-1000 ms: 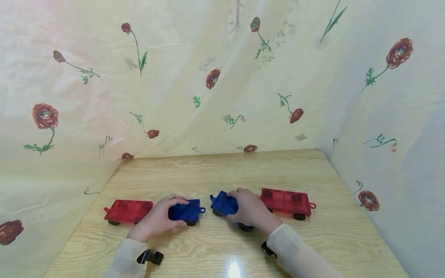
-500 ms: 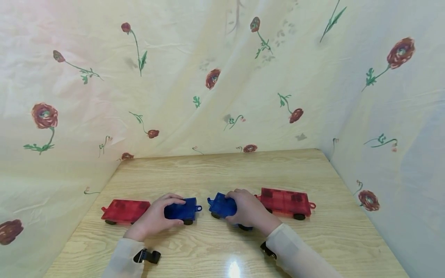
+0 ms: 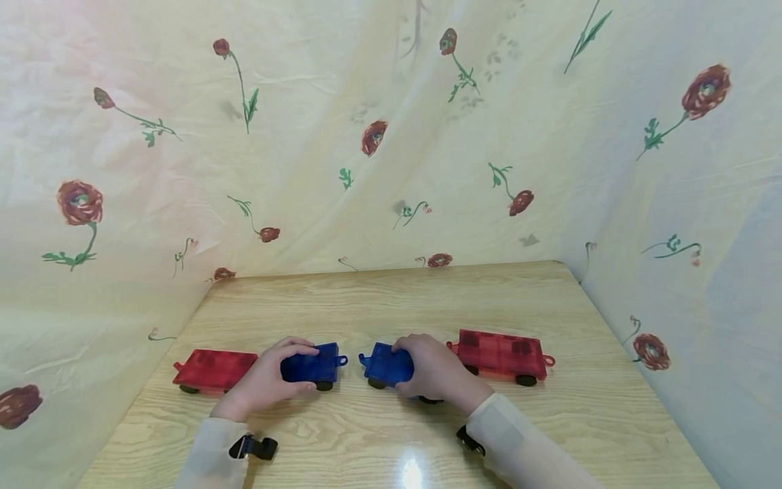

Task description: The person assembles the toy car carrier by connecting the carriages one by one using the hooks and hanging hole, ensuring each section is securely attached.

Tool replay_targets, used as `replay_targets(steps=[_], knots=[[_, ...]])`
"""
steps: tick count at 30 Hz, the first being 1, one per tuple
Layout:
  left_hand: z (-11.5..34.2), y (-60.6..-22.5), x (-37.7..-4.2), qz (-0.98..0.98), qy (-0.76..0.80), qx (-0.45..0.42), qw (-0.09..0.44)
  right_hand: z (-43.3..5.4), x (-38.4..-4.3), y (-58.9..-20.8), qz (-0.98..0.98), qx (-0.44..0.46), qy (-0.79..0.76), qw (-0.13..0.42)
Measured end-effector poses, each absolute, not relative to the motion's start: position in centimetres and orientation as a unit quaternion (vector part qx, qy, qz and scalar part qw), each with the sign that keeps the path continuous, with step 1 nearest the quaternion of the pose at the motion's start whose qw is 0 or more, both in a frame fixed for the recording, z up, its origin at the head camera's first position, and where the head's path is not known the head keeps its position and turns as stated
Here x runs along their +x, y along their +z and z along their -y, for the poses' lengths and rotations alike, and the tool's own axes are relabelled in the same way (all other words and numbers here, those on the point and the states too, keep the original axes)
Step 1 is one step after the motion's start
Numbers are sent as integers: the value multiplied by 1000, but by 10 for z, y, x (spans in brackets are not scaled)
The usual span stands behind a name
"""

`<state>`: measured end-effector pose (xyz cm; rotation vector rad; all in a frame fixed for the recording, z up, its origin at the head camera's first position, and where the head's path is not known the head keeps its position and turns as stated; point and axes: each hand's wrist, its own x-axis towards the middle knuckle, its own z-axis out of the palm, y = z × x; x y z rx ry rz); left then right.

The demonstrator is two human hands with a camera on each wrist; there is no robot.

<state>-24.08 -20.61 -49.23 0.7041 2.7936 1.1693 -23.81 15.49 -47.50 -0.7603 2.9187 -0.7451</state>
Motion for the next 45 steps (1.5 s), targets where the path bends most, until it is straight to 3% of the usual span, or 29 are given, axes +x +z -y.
replay_targets(steps=[12, 45], knots=[[207, -494, -242, -883, 395, 252, 8, -152, -238, -477, -933, -249, -257, 46], [198, -498, -242, -885, 386, 258, 32, -150, -234, -479, -917, -299, -260, 38]])
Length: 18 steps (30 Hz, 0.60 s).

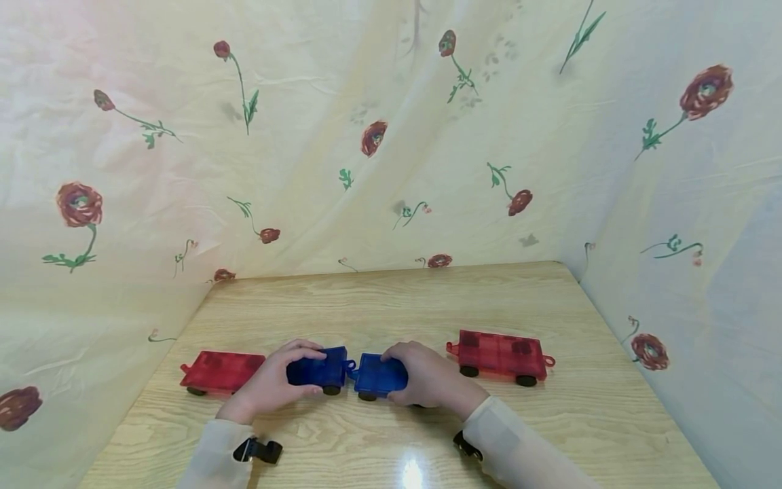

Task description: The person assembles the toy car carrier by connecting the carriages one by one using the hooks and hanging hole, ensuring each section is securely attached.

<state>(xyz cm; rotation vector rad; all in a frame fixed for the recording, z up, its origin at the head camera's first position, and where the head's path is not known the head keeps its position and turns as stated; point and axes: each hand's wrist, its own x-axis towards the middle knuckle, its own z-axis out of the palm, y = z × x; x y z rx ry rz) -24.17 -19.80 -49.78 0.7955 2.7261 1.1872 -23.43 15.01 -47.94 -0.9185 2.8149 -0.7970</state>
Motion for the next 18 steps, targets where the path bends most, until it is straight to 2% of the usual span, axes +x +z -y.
replay_targets(steps=[18], knots=[[199, -496, -241, -893, 375, 244, 42, -152, -235, -479, -917, -300, -259, 46]])
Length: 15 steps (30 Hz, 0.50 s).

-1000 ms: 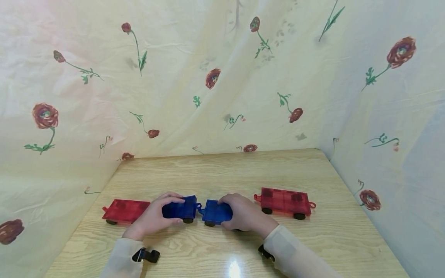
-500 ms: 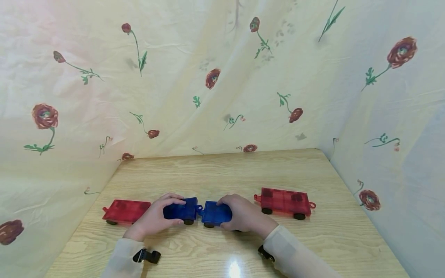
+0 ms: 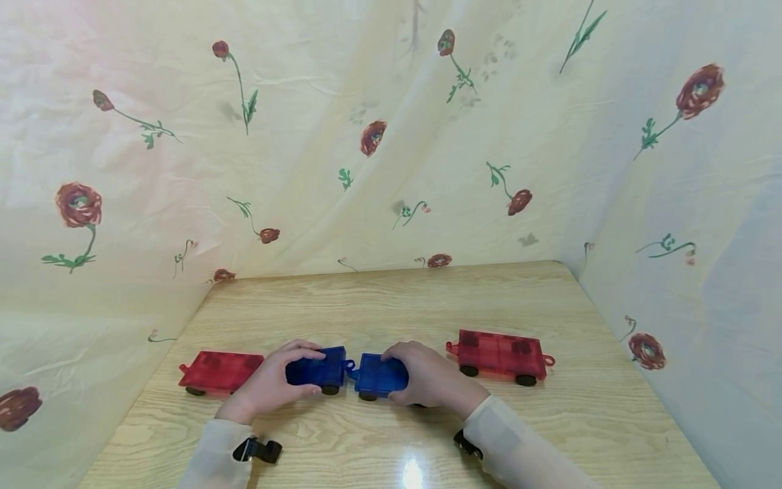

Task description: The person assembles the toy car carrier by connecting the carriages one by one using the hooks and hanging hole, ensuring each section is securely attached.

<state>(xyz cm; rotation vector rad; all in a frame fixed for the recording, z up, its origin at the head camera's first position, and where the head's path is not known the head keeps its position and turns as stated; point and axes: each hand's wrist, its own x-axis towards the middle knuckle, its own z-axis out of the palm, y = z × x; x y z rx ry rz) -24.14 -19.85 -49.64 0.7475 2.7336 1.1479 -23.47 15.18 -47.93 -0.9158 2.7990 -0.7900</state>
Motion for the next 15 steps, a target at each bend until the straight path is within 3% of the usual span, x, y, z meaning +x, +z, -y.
replay_targets(steps=[15], knots=[[199, -494, -239, -893, 371, 249, 53, -154, -236, -476, -917, -299, -260, 52]])
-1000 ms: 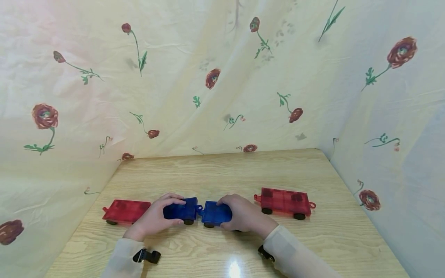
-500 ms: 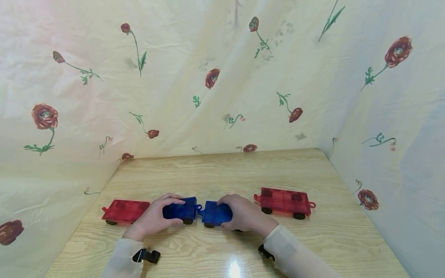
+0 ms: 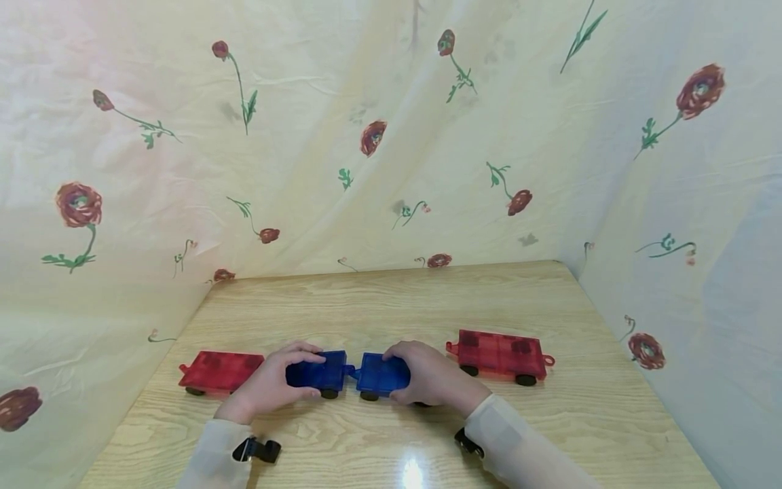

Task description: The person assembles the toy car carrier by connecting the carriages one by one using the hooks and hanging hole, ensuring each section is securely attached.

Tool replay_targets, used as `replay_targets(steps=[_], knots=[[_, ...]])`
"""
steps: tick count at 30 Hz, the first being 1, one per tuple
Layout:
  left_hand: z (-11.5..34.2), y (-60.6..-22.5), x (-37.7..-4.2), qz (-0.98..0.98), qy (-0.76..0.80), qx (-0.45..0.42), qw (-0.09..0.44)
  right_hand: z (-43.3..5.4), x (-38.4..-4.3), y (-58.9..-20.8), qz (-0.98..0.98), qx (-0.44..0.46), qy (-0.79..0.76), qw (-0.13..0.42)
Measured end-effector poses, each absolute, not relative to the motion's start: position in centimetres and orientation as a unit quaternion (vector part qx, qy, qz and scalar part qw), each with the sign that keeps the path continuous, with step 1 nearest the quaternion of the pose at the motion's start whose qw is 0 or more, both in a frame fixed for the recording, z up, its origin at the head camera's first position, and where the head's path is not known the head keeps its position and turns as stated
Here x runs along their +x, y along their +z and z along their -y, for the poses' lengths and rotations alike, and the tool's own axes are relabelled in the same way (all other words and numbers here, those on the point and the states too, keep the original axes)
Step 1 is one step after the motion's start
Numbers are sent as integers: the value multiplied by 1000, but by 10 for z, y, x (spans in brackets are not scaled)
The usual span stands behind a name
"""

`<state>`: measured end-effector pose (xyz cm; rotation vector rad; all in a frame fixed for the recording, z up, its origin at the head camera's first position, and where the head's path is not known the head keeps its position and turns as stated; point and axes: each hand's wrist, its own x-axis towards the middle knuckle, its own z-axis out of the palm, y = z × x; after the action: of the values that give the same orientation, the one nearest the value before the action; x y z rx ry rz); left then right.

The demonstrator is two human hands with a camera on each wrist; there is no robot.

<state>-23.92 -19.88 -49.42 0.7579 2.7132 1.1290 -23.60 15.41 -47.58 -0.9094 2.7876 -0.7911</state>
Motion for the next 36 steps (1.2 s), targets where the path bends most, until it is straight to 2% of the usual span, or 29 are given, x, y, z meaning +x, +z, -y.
replay_targets(steps=[36], knots=[[203, -495, -240, -899, 358, 244, 61, -155, -237, -477, -914, -315, -247, 60]])
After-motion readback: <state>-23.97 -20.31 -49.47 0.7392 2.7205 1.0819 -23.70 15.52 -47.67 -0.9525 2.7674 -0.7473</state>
